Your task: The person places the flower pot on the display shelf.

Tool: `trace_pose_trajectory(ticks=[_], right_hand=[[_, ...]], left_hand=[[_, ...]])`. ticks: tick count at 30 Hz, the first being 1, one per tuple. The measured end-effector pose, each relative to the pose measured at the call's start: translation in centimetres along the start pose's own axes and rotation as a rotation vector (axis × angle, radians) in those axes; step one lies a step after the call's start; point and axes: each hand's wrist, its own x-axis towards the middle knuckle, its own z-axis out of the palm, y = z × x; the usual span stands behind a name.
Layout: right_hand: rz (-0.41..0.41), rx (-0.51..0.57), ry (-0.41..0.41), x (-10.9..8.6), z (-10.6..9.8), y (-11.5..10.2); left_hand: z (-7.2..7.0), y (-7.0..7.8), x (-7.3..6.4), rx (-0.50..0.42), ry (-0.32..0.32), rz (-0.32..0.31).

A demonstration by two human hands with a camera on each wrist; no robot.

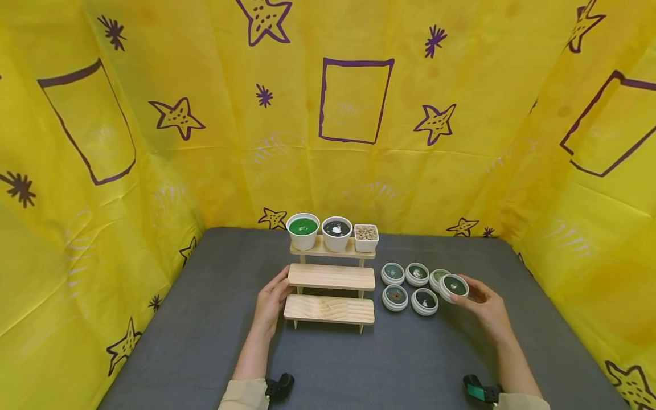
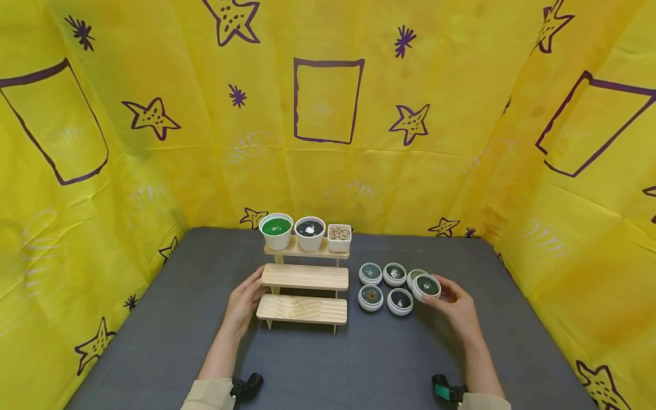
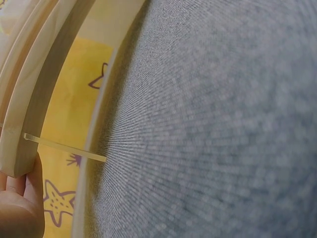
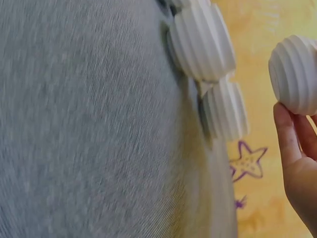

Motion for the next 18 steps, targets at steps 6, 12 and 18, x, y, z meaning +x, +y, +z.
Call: trace_pose_trajectory(ticks=[6,12,18], right_hand=[[-0.059,0.033,-0.029,-0.1,1.3,-1.4],[-0.104,0.001,-0.068,-0.3,2.6,-2.8],[-0.11,-0.039,-0.103,-0.5,4.1,-4.1]], left_hand=[[0.0,-0.1,0.2,-0.023,-0.005,0.004],[0.0,-0.3,0.2,-0.03,-0.007,0.004],[0.0,-0.3,0.2,-0.035,-0.007,0.012]])
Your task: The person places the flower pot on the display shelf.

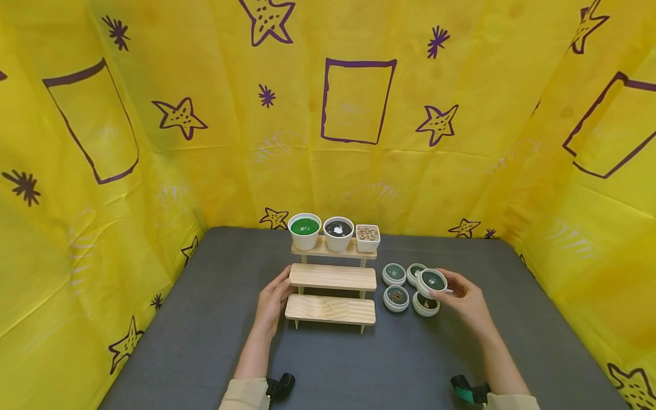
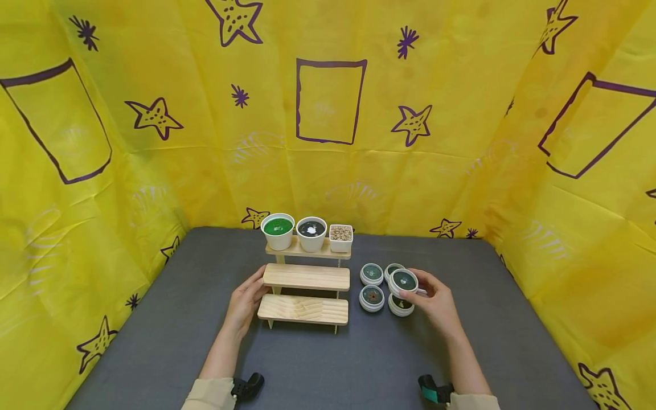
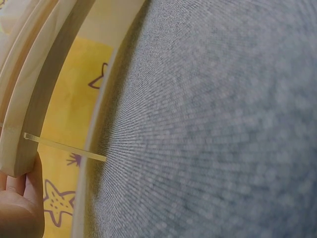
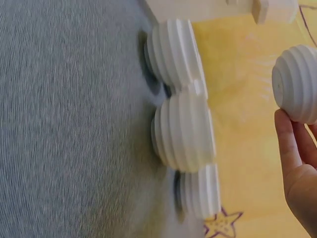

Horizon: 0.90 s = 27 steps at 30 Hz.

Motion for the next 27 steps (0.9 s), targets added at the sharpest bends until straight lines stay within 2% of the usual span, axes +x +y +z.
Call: trace_pose_trajectory(ticks=[9,16,27], right_hand=[[-0.033,0.022,-0.049,0.5,1.8,-1.3],[-0.077,0.055,-0.075,0.9,3.5,-2.2],[-0.067,0.072,-0.094,1.6,5.9,-3.4]], left_hand=[[-0.1,0.0,0.0,0.003,-0.005,0.012],[-0.1,0.0,0.0,-0.003,0.005,-0.01],[0.0,0.0,0.1,-0.01,0.009,-0.009]])
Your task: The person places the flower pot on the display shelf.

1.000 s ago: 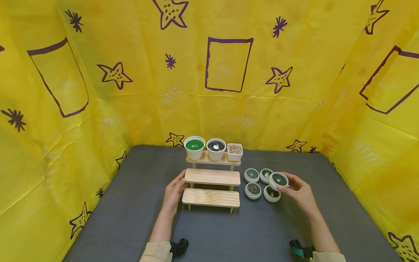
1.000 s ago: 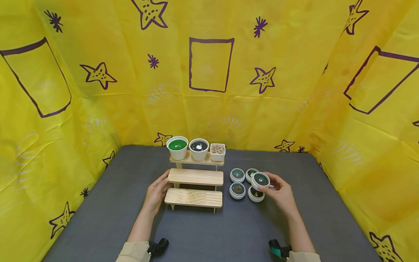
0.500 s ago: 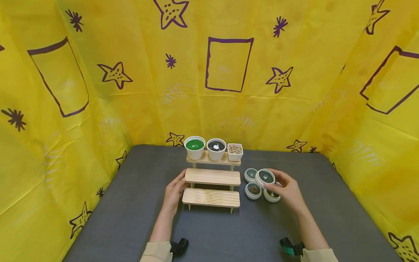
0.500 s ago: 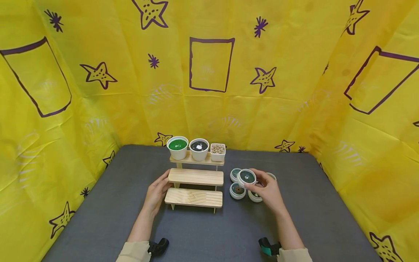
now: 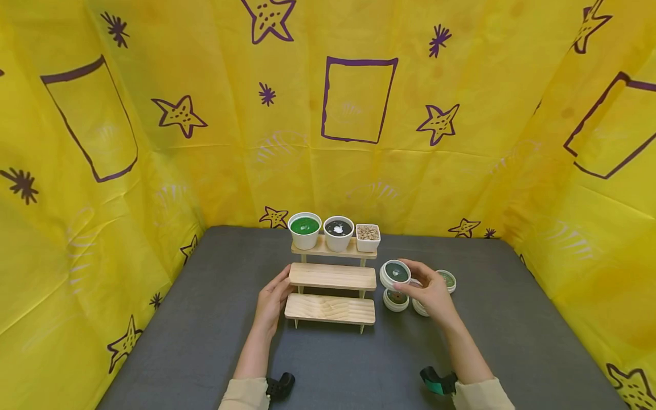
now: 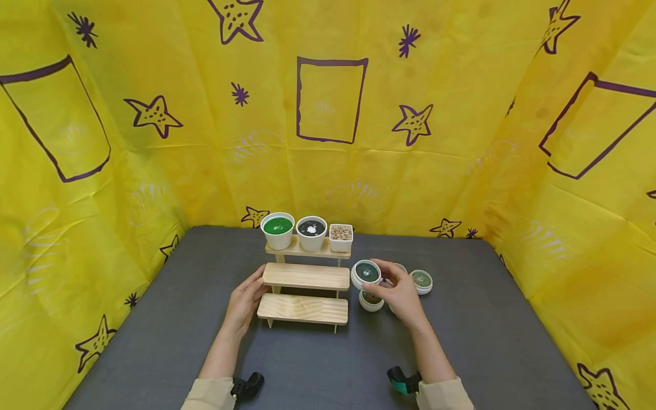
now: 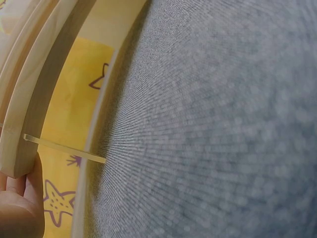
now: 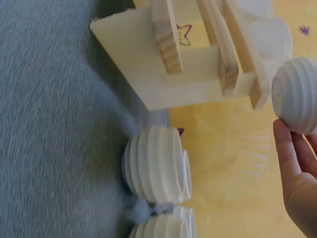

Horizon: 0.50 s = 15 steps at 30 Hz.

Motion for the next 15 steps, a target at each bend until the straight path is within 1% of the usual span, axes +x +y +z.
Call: trace_pose_trajectory(ticks=[3,8,12,15], right_hand=[[0.001,0.014,-0.003,0.2,0.7,-0.2],[-0.03,0.029,-0.014,0.7,1.6,-0.4],[-0.031,0.02,-0.023,0.9,2.4,-0.6],[-0.014,0.006,-0.025,1.0,3.0,-0.8]], left_hand=[[0.0,-0.1,0.0,-0.001,-0.003,0.011],[0.0,-0.1,-0.1,0.004,-0.006,0.031],[0.0,0.0,-0.1,-0.002,0.0,0.024],[0.0,0.1,-0.2,-0.005,-0.002,0.008]])
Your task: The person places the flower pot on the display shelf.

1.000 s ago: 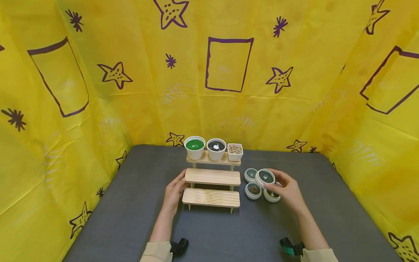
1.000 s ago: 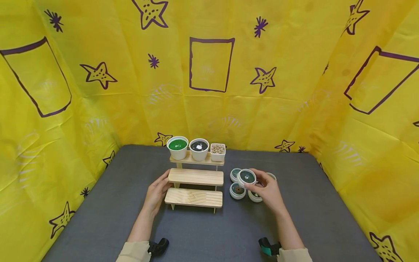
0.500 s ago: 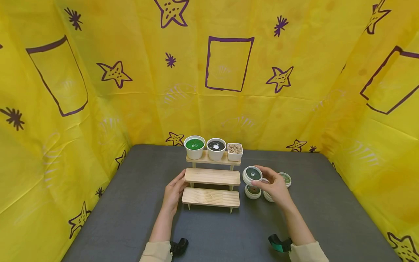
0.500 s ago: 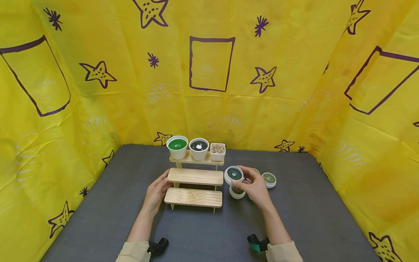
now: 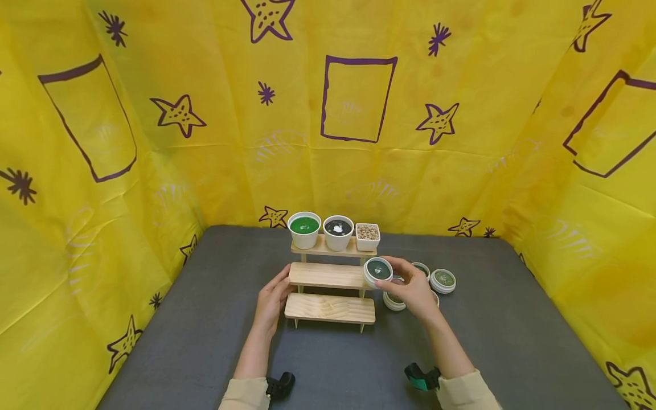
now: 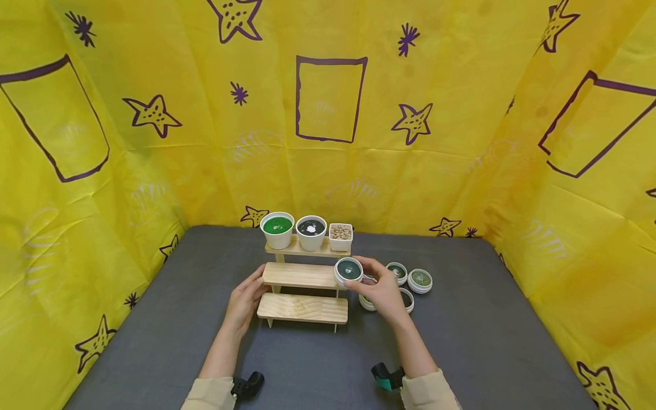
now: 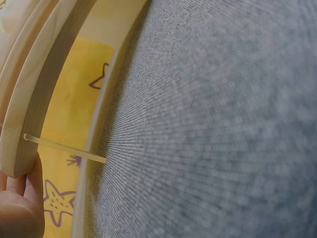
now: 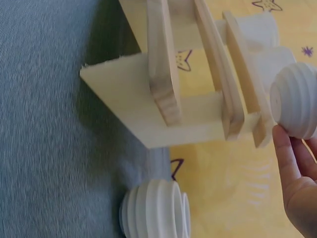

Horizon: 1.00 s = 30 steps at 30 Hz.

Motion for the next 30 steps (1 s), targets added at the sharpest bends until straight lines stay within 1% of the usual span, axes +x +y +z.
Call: trace_pose_trajectory(ticks=[6,13,17,24,30], right_hand=[[0.022,0.004,0.0,0.2,1.5,-0.4],[-0.023,0.055,-0.008,0.6,3.3,-0.8],[-0.03,0.085,-0.035,1.0,4.5,-1.1],[-0.004,0.083,-0.031,1.5,6.7,-2.1],[0.003,0.107,-0.027,2.1,8.6,-2.3]], left_hand=[[0.0,0.1,0.0,0.011,-0.011,-0.007],[0.0,0.2,0.1,0.015,-0.018,-0.007],[0.0,0.2,0.1,0.008,-0.018,-0.01],[0.0,0.1,0.2,0.006,-0.021,-0.008],[0.0,0.1,0.3,-0.011,-0.005,-0.019]])
